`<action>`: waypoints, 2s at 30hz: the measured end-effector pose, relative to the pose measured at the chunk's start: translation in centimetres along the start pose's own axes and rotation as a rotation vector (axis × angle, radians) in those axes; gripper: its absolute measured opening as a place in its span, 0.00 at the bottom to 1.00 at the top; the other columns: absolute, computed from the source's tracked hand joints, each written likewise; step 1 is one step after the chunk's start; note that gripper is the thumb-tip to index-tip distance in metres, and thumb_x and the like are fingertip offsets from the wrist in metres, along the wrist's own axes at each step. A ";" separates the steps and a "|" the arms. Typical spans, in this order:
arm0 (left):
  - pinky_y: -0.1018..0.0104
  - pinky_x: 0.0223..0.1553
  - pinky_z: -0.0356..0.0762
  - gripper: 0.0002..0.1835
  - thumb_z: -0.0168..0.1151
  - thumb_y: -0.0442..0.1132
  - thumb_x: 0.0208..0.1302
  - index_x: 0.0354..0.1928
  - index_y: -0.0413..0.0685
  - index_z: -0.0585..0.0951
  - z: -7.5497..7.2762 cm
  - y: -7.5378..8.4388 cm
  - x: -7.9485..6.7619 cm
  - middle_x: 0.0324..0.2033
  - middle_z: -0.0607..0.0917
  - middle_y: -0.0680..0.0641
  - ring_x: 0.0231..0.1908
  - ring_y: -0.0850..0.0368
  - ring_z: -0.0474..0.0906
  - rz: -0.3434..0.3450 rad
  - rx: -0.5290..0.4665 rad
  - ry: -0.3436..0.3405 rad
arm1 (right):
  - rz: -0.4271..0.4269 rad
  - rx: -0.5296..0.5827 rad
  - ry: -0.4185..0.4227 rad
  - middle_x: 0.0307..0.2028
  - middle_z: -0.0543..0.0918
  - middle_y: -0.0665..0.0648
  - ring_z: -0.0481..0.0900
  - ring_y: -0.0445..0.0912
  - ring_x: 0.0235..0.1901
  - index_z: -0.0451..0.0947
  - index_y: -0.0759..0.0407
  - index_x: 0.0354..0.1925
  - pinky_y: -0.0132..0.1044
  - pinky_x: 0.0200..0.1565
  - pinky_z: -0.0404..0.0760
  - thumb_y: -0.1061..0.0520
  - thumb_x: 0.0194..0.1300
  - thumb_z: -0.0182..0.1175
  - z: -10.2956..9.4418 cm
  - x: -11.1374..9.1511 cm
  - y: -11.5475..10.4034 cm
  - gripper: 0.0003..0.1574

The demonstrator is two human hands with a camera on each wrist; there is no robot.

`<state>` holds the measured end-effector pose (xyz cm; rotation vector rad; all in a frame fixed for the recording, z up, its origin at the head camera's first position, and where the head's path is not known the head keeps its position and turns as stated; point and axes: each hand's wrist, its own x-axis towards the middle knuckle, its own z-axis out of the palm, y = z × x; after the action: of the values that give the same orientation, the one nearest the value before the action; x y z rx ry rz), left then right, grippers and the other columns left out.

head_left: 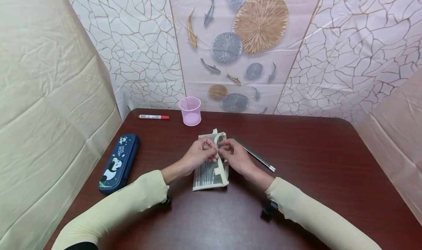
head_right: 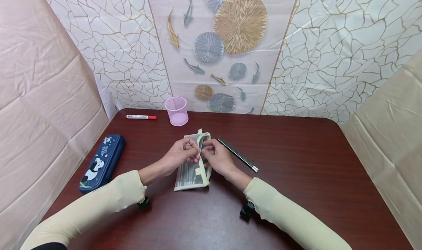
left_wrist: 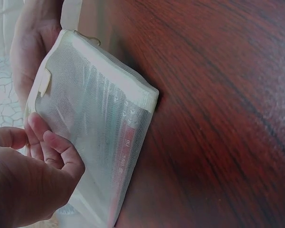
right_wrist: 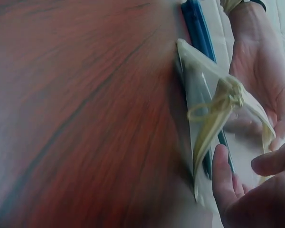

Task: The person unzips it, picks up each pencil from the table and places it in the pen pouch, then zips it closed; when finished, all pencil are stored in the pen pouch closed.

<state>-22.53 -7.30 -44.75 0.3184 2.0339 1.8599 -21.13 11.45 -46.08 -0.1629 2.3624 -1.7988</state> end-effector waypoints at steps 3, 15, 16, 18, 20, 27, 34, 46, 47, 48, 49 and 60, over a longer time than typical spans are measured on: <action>0.69 0.35 0.82 0.04 0.58 0.31 0.72 0.44 0.39 0.74 0.0 0.1 0.1 0.26 0.87 0.52 0.28 0.62 0.85 0.001 0.006 0.004 | -0.022 0.049 -0.009 0.57 0.81 0.73 0.86 0.62 0.51 0.72 0.68 0.66 0.53 0.44 0.91 0.64 0.78 0.56 -1.0 -0.1 0.1 0.22; 0.71 0.33 0.81 0.04 0.59 0.31 0.72 0.42 0.41 0.74 0.2 0.2 0.1 0.25 0.86 0.52 0.27 0.63 0.84 -0.006 0.002 0.012 | -0.118 -0.194 0.110 0.52 0.85 0.71 0.87 0.66 0.41 0.76 0.66 0.60 0.53 0.39 0.91 0.61 0.76 0.60 -6.7 -0.1 0.6 0.17; 0.71 0.34 0.81 0.04 0.59 0.31 0.72 0.42 0.41 0.74 0.2 0.2 0.0 0.25 0.86 0.52 0.27 0.63 0.84 -0.005 0.000 0.012 | -0.123 -0.227 0.118 0.52 0.85 0.69 0.88 0.65 0.42 0.77 0.66 0.59 0.51 0.39 0.90 0.61 0.76 0.60 -7.3 0.0 0.6 0.17; 0.71 0.34 0.82 0.04 0.59 0.31 0.72 0.42 0.41 0.74 0.2 0.2 0.0 0.25 0.86 0.52 0.27 0.62 0.84 -0.004 -0.005 0.011 | -0.126 -0.283 0.122 0.52 0.86 0.68 0.88 0.62 0.43 0.77 0.65 0.59 0.46 0.39 0.90 0.60 0.76 0.61 -8.2 0.1 0.7 0.17; 0.71 0.34 0.82 0.04 0.59 0.31 0.72 0.42 0.40 0.73 0.1 0.2 0.0 0.25 0.86 0.52 0.27 0.62 0.84 -0.003 -0.009 0.010 | -0.117 -0.336 0.119 0.51 0.86 0.67 0.88 0.59 0.44 0.78 0.64 0.59 0.40 0.38 0.88 0.58 0.77 0.61 -9.2 0.3 0.8 0.17; 0.70 0.35 0.83 0.04 0.59 0.30 0.72 0.43 0.39 0.74 0.0 0.2 -0.1 0.26 0.86 0.52 0.27 0.62 0.84 0.001 -0.020 0.014 | -0.069 -0.506 0.045 0.48 0.88 0.62 0.87 0.52 0.39 0.81 0.59 0.57 0.37 0.41 0.82 0.53 0.75 0.64 -11.9 1.2 1.6 0.16; 0.70 0.35 0.83 0.04 0.58 0.29 0.70 0.43 0.36 0.73 0.0 0.2 -0.3 0.26 0.86 0.52 0.27 0.62 0.84 0.009 -0.035 0.015 | -0.029 -0.572 -0.073 0.41 0.87 0.60 0.83 0.47 0.32 0.82 0.60 0.54 0.38 0.37 0.80 0.54 0.73 0.66 -13.4 1.8 3.0 0.16; 0.70 0.35 0.83 0.05 0.58 0.30 0.71 0.44 0.36 0.74 -0.2 0.0 -0.2 0.25 0.86 0.52 0.27 0.62 0.84 0.001 -0.024 0.019 | -0.101 -0.580 -0.161 0.33 0.86 0.54 0.79 0.46 0.34 0.86 0.52 0.52 0.38 0.39 0.75 0.52 0.69 0.71 -14.3 2.8 4.6 0.14; 0.70 0.35 0.83 0.05 0.58 0.30 0.71 0.45 0.35 0.74 -0.2 -0.1 -0.2 0.25 0.86 0.51 0.27 0.62 0.84 0.000 -0.023 0.018 | -0.102 -0.578 -0.167 0.33 0.86 0.54 0.79 0.46 0.33 0.86 0.52 0.52 0.38 0.38 0.75 0.52 0.69 0.71 -14.3 2.8 4.7 0.14; 0.70 0.35 0.83 0.05 0.58 0.30 0.71 0.45 0.35 0.74 -0.2 -0.1 -0.2 0.25 0.86 0.52 0.27 0.62 0.84 0.000 -0.022 0.017 | -0.102 -0.579 -0.170 0.33 0.85 0.54 0.79 0.47 0.33 0.86 0.52 0.52 0.38 0.38 0.75 0.53 0.69 0.70 -14.3 2.8 4.7 0.14; 0.70 0.35 0.83 0.05 0.58 0.30 0.71 0.45 0.35 0.74 -0.2 -0.1 -0.2 0.25 0.86 0.52 0.27 0.62 0.84 0.000 -0.021 0.016 | -0.101 -0.582 -0.171 0.33 0.85 0.54 0.79 0.47 0.33 0.86 0.51 0.52 0.38 0.38 0.76 0.53 0.69 0.70 -14.3 2.8 4.7 0.14; 0.70 0.34 0.83 0.04 0.58 0.30 0.71 0.43 0.37 0.74 -0.3 -0.1 -0.3 0.25 0.86 0.52 0.28 0.62 0.84 0.011 -0.020 0.009 | -0.131 -0.657 -0.159 0.34 0.86 0.55 0.79 0.45 0.32 0.84 0.53 0.52 0.37 0.37 0.76 0.62 0.67 0.67 -13.7 2.8 4.5 0.16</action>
<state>-22.38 -7.66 -44.80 0.3168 2.0218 1.8901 -26.52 25.06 -47.01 -0.5257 2.7724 -0.9355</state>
